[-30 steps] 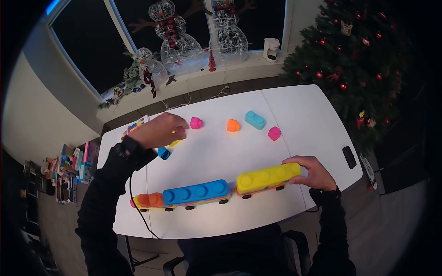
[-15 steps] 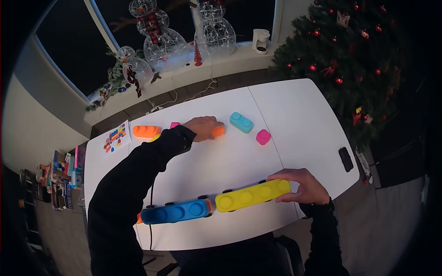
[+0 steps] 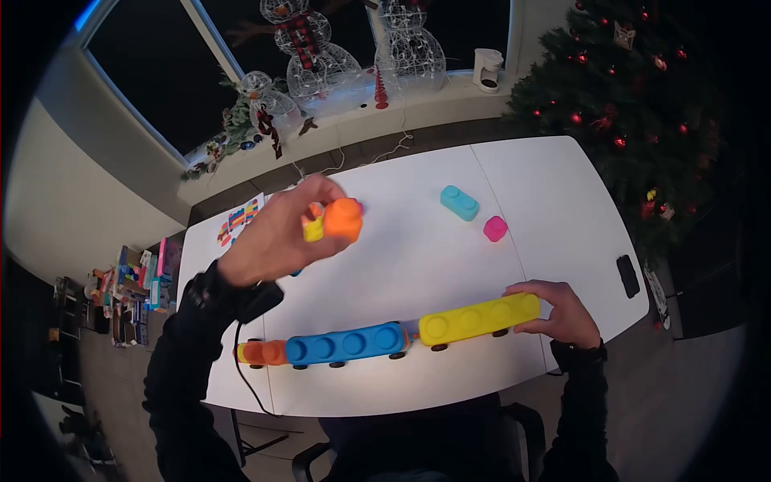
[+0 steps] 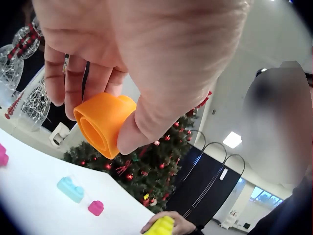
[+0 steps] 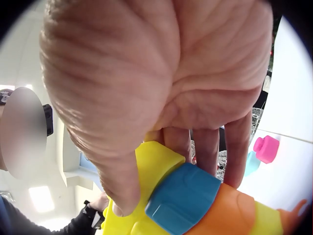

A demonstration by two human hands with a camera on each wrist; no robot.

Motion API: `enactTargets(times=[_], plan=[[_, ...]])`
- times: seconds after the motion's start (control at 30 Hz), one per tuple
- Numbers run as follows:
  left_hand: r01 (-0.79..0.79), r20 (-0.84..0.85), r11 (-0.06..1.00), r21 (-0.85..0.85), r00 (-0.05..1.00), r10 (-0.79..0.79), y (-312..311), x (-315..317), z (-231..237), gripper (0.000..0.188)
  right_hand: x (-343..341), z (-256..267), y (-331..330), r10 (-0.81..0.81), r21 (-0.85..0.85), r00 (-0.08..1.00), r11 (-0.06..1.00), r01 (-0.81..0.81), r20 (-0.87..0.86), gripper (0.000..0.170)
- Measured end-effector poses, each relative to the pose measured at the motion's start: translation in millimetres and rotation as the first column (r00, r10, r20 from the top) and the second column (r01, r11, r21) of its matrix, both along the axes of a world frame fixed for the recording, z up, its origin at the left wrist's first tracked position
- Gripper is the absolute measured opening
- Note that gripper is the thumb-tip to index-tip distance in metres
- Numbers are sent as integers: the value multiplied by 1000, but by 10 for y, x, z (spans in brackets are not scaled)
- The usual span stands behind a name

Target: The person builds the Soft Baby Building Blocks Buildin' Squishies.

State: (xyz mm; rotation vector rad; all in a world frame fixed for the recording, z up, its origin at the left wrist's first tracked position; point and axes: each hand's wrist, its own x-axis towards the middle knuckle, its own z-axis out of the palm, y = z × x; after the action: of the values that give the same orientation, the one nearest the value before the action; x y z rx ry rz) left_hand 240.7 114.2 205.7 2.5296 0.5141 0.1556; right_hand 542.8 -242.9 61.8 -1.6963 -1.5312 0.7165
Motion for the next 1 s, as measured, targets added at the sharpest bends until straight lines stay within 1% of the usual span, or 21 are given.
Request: enactTargets(times=[0.07, 0.1, 0.17, 0.23, 0.3, 0.37, 0.43, 0.5, 0.57, 0.67, 0.7, 0.77, 0.8, 0.87, 1.0], plan=[[-17, 125, 1000, -9, 992, 18, -143, -515, 109, 52, -10, -5, -15, -5, 9, 1000, 1000, 5, -2, 72], [-63, 102, 996, -62, 992, 69, -236, -745, 128, 53, 0, -35, -37, -28, 13, 1000, 1000, 28, 5, 71], [-68, 91, 992, -105, 993, 78, -398, -1126, 77, 53, 6, -91, -61, -46, 20, 999, 999, 46, 15, 71], [-94, 108, 975, -201, 987, 117, -547, -1385, -87, 54, 5, -135, -62, -69, 16, 997, 997, 70, -32, 69], [-113, 97, 966, -234, 986, 138, -635, -1600, -311, 55, 8, -147, -60, -67, 8, 996, 998, 68, -56, 68], [-139, 70, 958, -251, 985, 161, -729, -1719, -487, 55, -16, -114, -54, -69, -2, 994, 998, 69, -79, 67], [-147, 80, 958, -246, 982, 171, -777, -1780, -644, 55, -41, -47, -44, -82, -46, 988, 996, 77, -127, 66], [-156, 90, 958, -241, 979, 182, -805, -1821, -753, 54, -37, -60, -43, -87, -56, 987, 995, 79, -138, 66], [-163, 145, 943, -290, 966, 212, -825, -1852, -816, 54, -33, -78, -49, -91, -64, 984, 995, 82, -150, 66], [-172, 122, 931, -322, 968, 221, -875, -1874, -844, 57, -42, -78, -55, -100, -50, 981, 994, 93, -169, 65], [-173, 125, 931, -320, 967, 223, -893, -1866, -829, 57, -45, -74, -54, -109, -60, 979, 993, 100, -173, 65], [-128, 153, 978, -164, 976, 153, -941, -1849, -790, 62, -49, -73, -58, -118, -70, 977, 992, 107, -176, 64], [-129, 155, 978, -165, 976, 155, -956, -1845, -790, 62, -46, -75, -57, -118, -68, 978, 992, 108, -170, 64], [-100, 218, 992, -78, 969, 115, -989, -1838, -807, 67, -40, -66, -55, -117, -67, 980, 992, 107, -160, 64], [-139, 193, 989, -51, 970, 146, -1019, -1823, -866, 69, -52, -55, -51, -117, -66, 984, 992, 109, -136, 64]])
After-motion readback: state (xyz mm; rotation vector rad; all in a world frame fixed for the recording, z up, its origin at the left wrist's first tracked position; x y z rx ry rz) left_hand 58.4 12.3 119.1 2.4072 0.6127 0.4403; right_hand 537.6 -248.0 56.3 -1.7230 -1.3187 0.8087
